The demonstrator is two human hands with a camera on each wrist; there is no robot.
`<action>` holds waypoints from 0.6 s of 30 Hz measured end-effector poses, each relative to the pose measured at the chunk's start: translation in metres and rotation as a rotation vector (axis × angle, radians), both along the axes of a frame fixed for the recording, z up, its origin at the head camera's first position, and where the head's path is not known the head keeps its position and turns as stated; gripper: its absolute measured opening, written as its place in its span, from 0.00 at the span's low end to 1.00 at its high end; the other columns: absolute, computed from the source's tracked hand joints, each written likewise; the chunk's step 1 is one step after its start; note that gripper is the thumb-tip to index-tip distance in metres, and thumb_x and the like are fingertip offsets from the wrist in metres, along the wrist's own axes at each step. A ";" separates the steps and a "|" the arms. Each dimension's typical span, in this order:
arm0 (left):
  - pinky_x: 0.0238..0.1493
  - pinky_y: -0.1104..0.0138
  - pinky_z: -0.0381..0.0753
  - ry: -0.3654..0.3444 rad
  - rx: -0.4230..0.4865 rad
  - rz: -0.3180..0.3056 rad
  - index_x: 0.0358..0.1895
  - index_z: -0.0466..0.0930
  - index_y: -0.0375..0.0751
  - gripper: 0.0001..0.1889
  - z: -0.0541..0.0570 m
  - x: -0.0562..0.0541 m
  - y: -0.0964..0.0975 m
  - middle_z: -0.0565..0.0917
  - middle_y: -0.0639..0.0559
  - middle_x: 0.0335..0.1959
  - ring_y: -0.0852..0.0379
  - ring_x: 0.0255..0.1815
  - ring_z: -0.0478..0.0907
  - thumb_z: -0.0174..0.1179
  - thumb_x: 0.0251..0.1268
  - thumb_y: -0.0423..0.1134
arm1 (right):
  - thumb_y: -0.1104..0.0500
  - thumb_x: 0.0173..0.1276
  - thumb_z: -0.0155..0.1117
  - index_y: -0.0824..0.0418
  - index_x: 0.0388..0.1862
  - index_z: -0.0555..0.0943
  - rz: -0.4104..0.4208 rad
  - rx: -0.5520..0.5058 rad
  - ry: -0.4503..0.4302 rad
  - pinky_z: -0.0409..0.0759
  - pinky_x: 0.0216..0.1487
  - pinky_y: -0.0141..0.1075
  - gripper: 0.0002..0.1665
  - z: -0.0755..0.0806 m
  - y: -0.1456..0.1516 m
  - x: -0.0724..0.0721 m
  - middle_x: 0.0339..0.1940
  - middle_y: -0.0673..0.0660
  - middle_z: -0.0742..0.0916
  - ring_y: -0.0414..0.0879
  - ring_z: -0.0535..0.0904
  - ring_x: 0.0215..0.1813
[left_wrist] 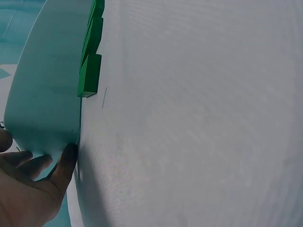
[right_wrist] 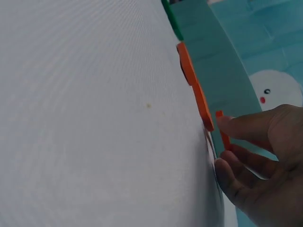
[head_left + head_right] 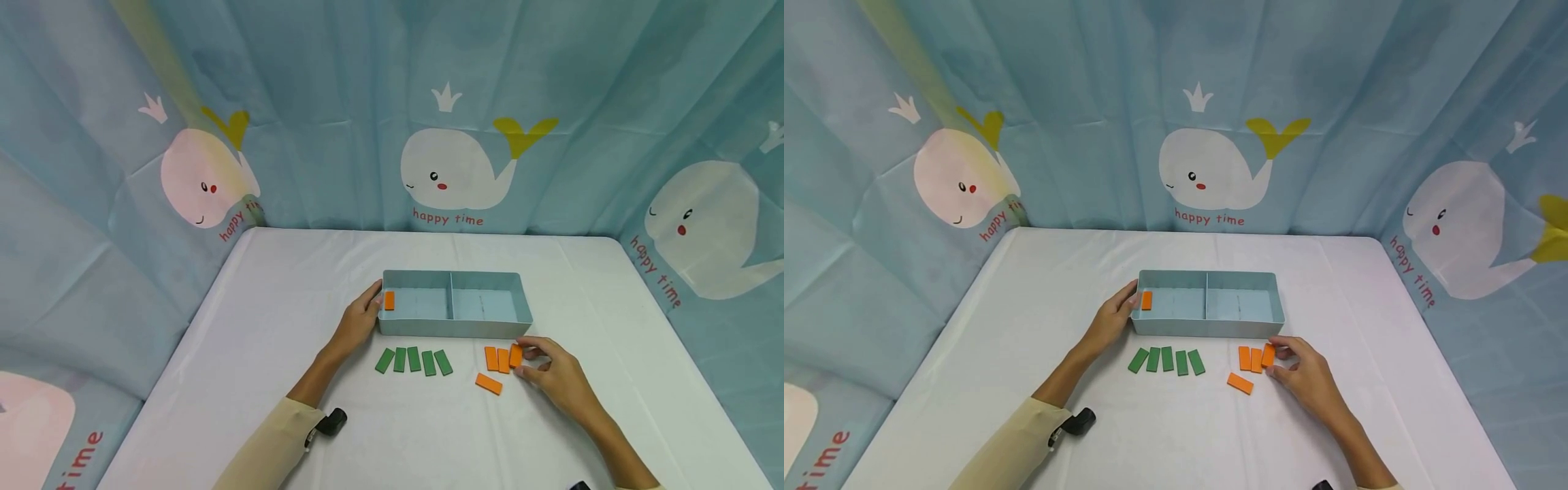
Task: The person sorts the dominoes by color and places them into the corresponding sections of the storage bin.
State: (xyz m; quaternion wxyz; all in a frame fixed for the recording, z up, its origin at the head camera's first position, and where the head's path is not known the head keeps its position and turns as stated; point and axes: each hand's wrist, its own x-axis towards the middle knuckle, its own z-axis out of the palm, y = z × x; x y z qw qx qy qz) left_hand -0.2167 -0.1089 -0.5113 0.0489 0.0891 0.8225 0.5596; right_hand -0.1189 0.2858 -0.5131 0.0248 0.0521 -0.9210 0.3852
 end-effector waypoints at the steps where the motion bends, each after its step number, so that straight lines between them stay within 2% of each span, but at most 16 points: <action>1: 0.86 0.47 0.54 0.002 -0.002 0.000 0.86 0.54 0.39 0.29 0.000 0.000 0.000 0.59 0.47 0.86 0.46 0.87 0.53 0.43 0.90 0.44 | 0.68 0.63 0.79 0.61 0.67 0.82 0.002 -0.005 0.007 0.87 0.40 0.29 0.32 0.001 -0.001 0.001 0.60 0.60 0.87 0.55 0.85 0.54; 9: 0.86 0.46 0.54 0.013 -0.011 0.002 0.86 0.55 0.38 0.29 0.000 0.001 0.001 0.59 0.47 0.86 0.45 0.87 0.53 0.42 0.90 0.44 | 0.72 0.61 0.79 0.60 0.66 0.83 0.031 -0.064 0.086 0.88 0.38 0.31 0.33 0.010 -0.009 0.006 0.59 0.57 0.87 0.50 0.86 0.50; 13: 0.86 0.47 0.55 0.010 -0.020 0.005 0.86 0.55 0.39 0.29 -0.001 0.001 0.001 0.59 0.48 0.86 0.46 0.87 0.53 0.42 0.90 0.44 | 0.70 0.61 0.81 0.58 0.65 0.83 0.041 -0.082 0.116 0.87 0.42 0.28 0.33 0.017 -0.014 0.008 0.60 0.54 0.87 0.45 0.86 0.50; 18: 0.86 0.47 0.54 0.007 -0.017 0.008 0.86 0.55 0.39 0.29 0.001 0.002 0.001 0.59 0.47 0.86 0.45 0.87 0.53 0.43 0.90 0.44 | 0.70 0.62 0.79 0.57 0.66 0.83 0.085 -0.131 0.158 0.85 0.46 0.26 0.32 0.027 -0.021 0.008 0.61 0.53 0.87 0.44 0.86 0.52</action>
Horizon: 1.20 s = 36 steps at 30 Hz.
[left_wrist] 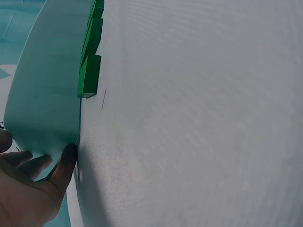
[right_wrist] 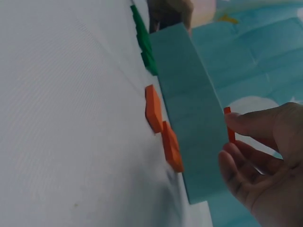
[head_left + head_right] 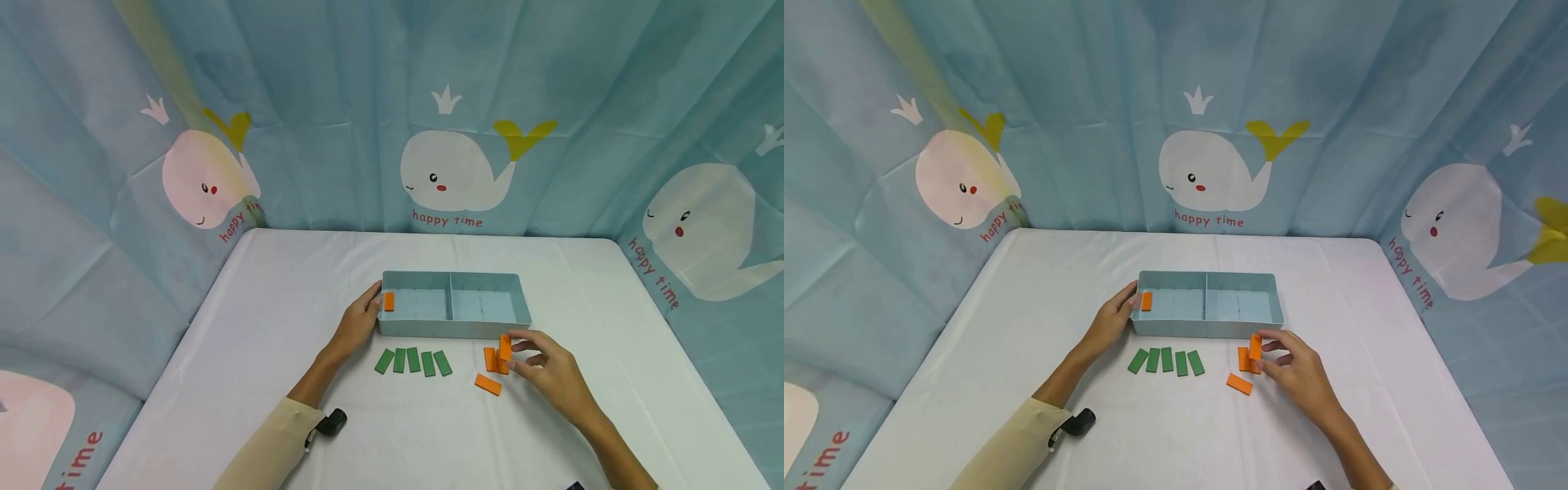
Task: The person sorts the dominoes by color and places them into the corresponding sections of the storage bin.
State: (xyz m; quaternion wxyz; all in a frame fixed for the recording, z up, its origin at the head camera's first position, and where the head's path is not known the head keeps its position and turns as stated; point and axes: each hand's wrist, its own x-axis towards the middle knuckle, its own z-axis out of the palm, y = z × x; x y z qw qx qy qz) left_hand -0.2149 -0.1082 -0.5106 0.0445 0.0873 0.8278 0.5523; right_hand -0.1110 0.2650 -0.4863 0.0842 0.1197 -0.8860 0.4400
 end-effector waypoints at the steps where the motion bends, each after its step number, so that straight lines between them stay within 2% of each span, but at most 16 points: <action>1: 0.86 0.46 0.54 -0.001 0.001 0.001 0.86 0.55 0.39 0.29 0.000 0.000 0.000 0.59 0.47 0.86 0.45 0.87 0.53 0.43 0.90 0.44 | 0.71 0.63 0.78 0.57 0.66 0.83 0.010 -0.013 0.005 0.85 0.47 0.25 0.32 0.001 -0.001 0.000 0.61 0.53 0.87 0.45 0.86 0.52; 14: 0.86 0.47 0.54 0.011 0.007 -0.006 0.85 0.55 0.38 0.29 -0.004 -0.001 0.000 0.59 0.46 0.86 0.45 0.87 0.53 0.43 0.90 0.44 | 0.67 0.69 0.76 0.63 0.67 0.81 0.097 -0.118 0.009 0.86 0.50 0.26 0.28 0.004 -0.024 -0.006 0.61 0.55 0.87 0.42 0.85 0.52; 18: 0.86 0.47 0.54 0.012 0.004 -0.004 0.85 0.55 0.38 0.29 -0.004 -0.001 -0.001 0.60 0.46 0.86 0.45 0.87 0.53 0.43 0.90 0.43 | 0.67 0.69 0.76 0.62 0.67 0.81 0.115 -0.130 0.019 0.88 0.49 0.29 0.28 0.004 -0.033 -0.009 0.60 0.54 0.87 0.45 0.86 0.52; 25: 0.86 0.46 0.54 0.003 0.004 0.003 0.86 0.56 0.40 0.29 -0.004 0.000 0.000 0.60 0.47 0.86 0.45 0.87 0.53 0.43 0.90 0.44 | 0.66 0.71 0.74 0.59 0.68 0.81 0.139 -0.179 -0.002 0.91 0.38 0.38 0.27 0.004 -0.045 -0.015 0.57 0.58 0.88 0.46 0.88 0.44; 28: 0.86 0.47 0.54 0.001 0.007 0.003 0.86 0.55 0.40 0.29 -0.003 0.000 0.000 0.60 0.47 0.86 0.45 0.87 0.53 0.43 0.90 0.45 | 0.67 0.71 0.74 0.59 0.68 0.81 0.148 -0.196 -0.003 0.92 0.35 0.41 0.27 0.004 -0.049 -0.018 0.58 0.59 0.88 0.49 0.88 0.44; 30: 0.86 0.46 0.54 0.003 0.007 0.002 0.86 0.55 0.39 0.29 -0.003 0.000 0.000 0.60 0.47 0.86 0.45 0.87 0.53 0.43 0.90 0.44 | 0.67 0.71 0.74 0.60 0.68 0.81 0.156 -0.196 0.010 0.92 0.37 0.41 0.27 0.004 -0.052 -0.019 0.59 0.60 0.88 0.50 0.88 0.46; 36: 0.86 0.46 0.54 0.013 0.011 -0.001 0.86 0.55 0.38 0.29 -0.003 0.000 -0.001 0.59 0.46 0.86 0.44 0.87 0.53 0.42 0.90 0.43 | 0.65 0.72 0.73 0.59 0.69 0.80 0.174 -0.216 -0.007 0.89 0.29 0.42 0.27 0.005 -0.059 -0.024 0.57 0.61 0.87 0.55 0.88 0.42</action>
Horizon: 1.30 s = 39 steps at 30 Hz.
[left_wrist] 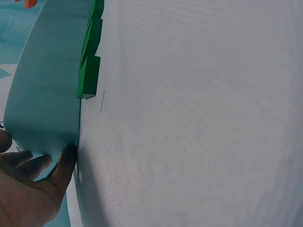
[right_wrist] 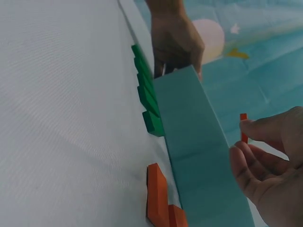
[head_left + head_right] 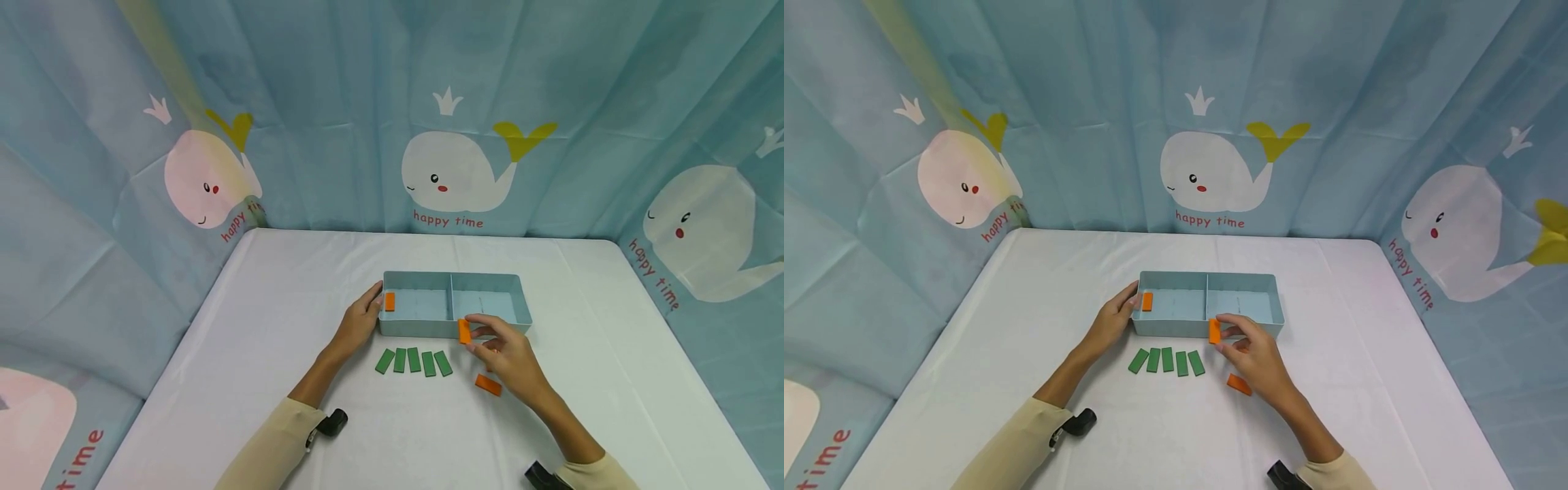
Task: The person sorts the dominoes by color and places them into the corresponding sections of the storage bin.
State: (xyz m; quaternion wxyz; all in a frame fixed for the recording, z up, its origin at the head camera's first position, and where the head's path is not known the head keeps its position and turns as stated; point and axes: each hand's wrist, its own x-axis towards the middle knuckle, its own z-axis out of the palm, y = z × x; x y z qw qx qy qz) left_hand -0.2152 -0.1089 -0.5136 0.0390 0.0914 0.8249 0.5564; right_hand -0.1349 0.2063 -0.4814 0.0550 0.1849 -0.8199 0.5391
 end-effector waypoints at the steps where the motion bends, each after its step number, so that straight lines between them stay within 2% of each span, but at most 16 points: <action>1: 0.86 0.46 0.54 0.002 0.000 -0.001 0.86 0.55 0.38 0.29 0.000 0.000 0.000 0.59 0.46 0.86 0.45 0.87 0.53 0.42 0.90 0.44 | 0.64 0.72 0.73 0.58 0.69 0.80 0.003 -0.001 -0.004 0.89 0.29 0.42 0.27 0.000 -0.001 -0.001 0.58 0.61 0.87 0.55 0.88 0.42; 7: 0.86 0.46 0.55 0.005 -0.002 0.001 0.85 0.55 0.38 0.29 0.000 0.000 0.000 0.59 0.46 0.86 0.45 0.87 0.54 0.43 0.90 0.44 | 0.66 0.70 0.75 0.60 0.69 0.81 0.008 0.017 0.044 0.89 0.47 0.33 0.29 0.000 -0.011 -0.006 0.61 0.57 0.87 0.50 0.86 0.52; 16: 0.86 0.47 0.54 0.003 -0.003 0.004 0.85 0.55 0.38 0.29 -0.001 0.000 0.000 0.60 0.47 0.86 0.46 0.87 0.53 0.43 0.90 0.44 | 0.69 0.69 0.75 0.64 0.68 0.81 0.017 0.005 0.110 0.89 0.48 0.32 0.29 -0.002 -0.026 -0.015 0.61 0.61 0.87 0.54 0.87 0.52; 22: 0.86 0.47 0.54 0.000 0.002 -0.002 0.86 0.55 0.40 0.30 0.001 0.001 0.000 0.60 0.47 0.86 0.46 0.87 0.53 0.42 0.90 0.46 | 0.72 0.67 0.75 0.63 0.68 0.81 0.018 0.014 0.128 0.90 0.49 0.33 0.30 -0.001 -0.033 -0.020 0.62 0.61 0.87 0.53 0.87 0.52; 29: 0.86 0.47 0.55 0.007 -0.004 0.003 0.85 0.56 0.40 0.29 0.001 0.001 0.000 0.60 0.46 0.86 0.45 0.87 0.54 0.43 0.90 0.46 | 0.69 0.69 0.75 0.62 0.69 0.80 0.013 0.026 0.116 0.89 0.51 0.33 0.30 -0.001 -0.043 -0.027 0.63 0.58 0.87 0.51 0.87 0.54; 39: 0.85 0.46 0.55 0.010 0.001 0.008 0.85 0.56 0.38 0.29 0.002 0.002 0.001 0.62 0.45 0.85 0.45 0.86 0.55 0.43 0.90 0.45 | 0.68 0.70 0.74 0.61 0.70 0.80 0.015 0.024 0.087 0.89 0.55 0.40 0.30 0.003 -0.054 -0.038 0.64 0.58 0.86 0.52 0.87 0.56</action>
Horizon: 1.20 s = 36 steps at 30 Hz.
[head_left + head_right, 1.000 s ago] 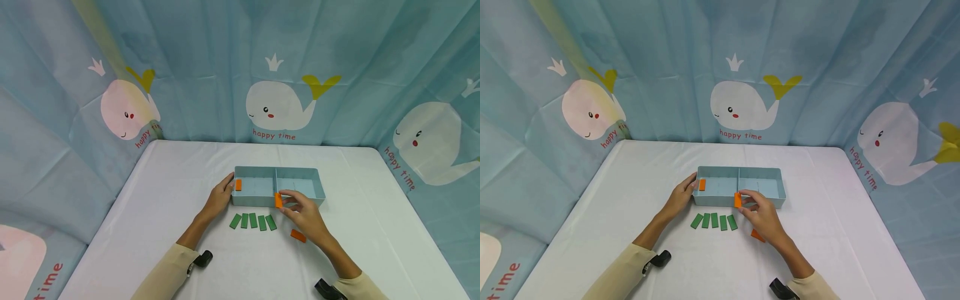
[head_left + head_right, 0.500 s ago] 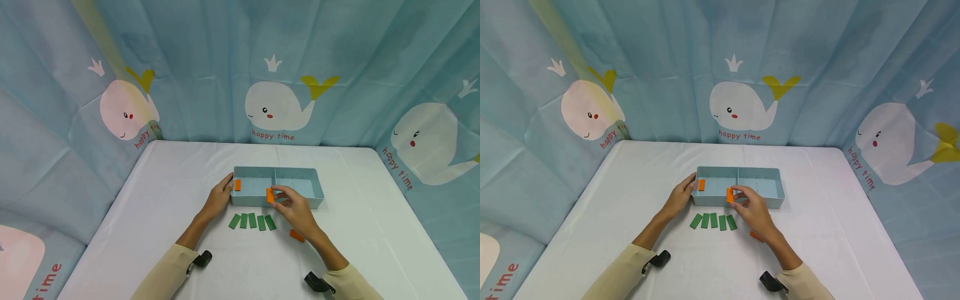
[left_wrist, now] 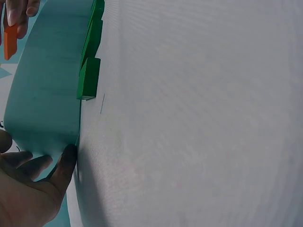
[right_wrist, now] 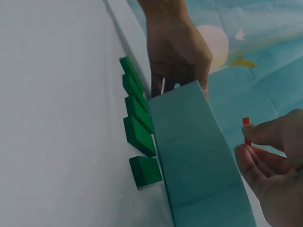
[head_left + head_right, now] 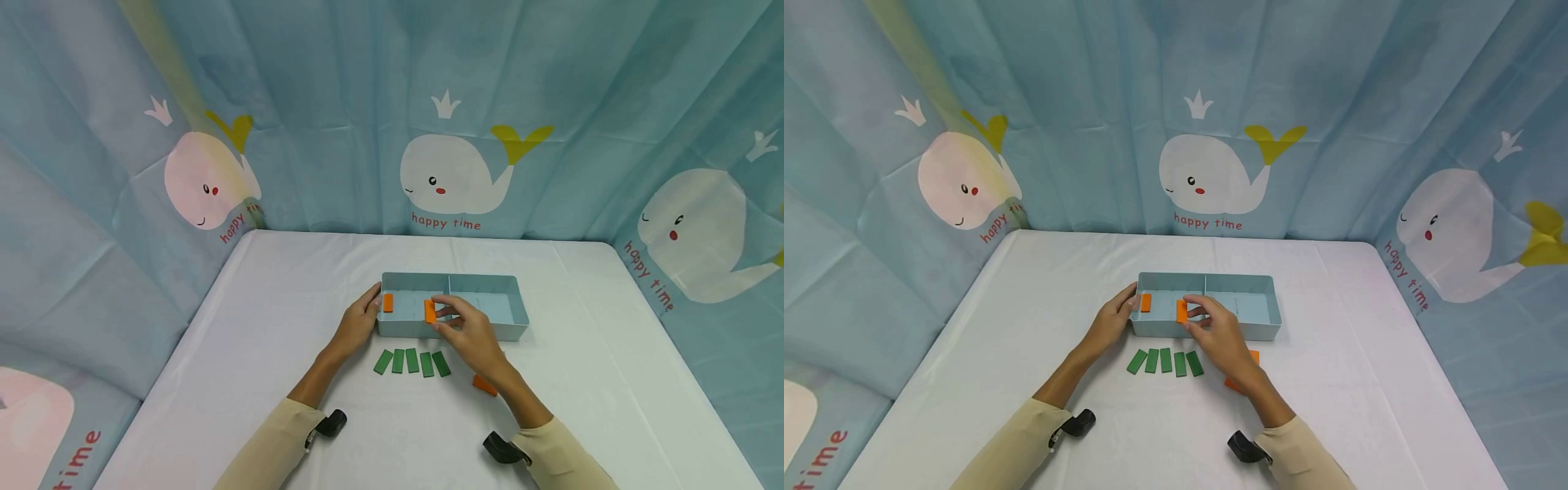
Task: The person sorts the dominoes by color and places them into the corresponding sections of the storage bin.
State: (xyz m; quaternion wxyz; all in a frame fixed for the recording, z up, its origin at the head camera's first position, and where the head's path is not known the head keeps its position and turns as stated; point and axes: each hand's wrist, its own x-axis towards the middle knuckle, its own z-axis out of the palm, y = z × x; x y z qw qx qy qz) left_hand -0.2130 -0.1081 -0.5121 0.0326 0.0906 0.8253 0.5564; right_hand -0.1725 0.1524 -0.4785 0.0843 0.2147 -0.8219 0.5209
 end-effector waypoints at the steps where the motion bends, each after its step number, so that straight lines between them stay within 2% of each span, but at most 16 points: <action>1: 0.85 0.46 0.55 0.000 0.000 0.000 0.85 0.56 0.38 0.29 0.000 0.000 0.000 0.62 0.45 0.85 0.45 0.87 0.55 0.43 0.90 0.45 | 0.69 0.70 0.74 0.62 0.70 0.80 0.003 -0.007 -0.004 0.89 0.55 0.40 0.29 0.000 -0.001 -0.001 0.64 0.58 0.86 0.52 0.86 0.56; 7: 0.85 0.47 0.55 -0.002 0.012 -0.004 0.85 0.56 0.38 0.29 0.000 0.000 0.001 0.61 0.45 0.85 0.45 0.87 0.54 0.43 0.90 0.44 | 0.69 0.70 0.74 0.63 0.70 0.80 0.016 -0.010 -0.015 0.89 0.55 0.42 0.30 0.000 -0.009 -0.006 0.66 0.58 0.86 0.52 0.86 0.56; 14: 0.85 0.48 0.56 0.000 0.007 0.000 0.85 0.56 0.40 0.29 0.001 0.000 0.001 0.61 0.45 0.85 0.45 0.87 0.55 0.43 0.90 0.45 | 0.67 0.71 0.74 0.62 0.70 0.80 -0.006 0.029 -0.038 0.90 0.53 0.41 0.29 0.003 -0.015 -0.012 0.62 0.57 0.87 0.55 0.87 0.55; 24: 0.86 0.48 0.56 -0.001 0.003 0.001 0.85 0.56 0.40 0.29 0.001 0.000 0.001 0.61 0.46 0.85 0.46 0.87 0.55 0.43 0.90 0.45 | 0.66 0.72 0.73 0.64 0.70 0.80 -0.017 0.062 -0.055 0.90 0.53 0.43 0.29 0.004 -0.022 -0.024 0.62 0.58 0.88 0.53 0.88 0.53; 36: 0.86 0.47 0.55 -0.011 0.014 0.004 0.85 0.56 0.39 0.29 0.000 0.000 0.000 0.61 0.45 0.85 0.45 0.87 0.55 0.43 0.90 0.45 | 0.67 0.72 0.73 0.65 0.71 0.79 0.022 0.065 -0.079 0.91 0.51 0.43 0.29 0.003 -0.028 -0.041 0.63 0.61 0.87 0.54 0.90 0.50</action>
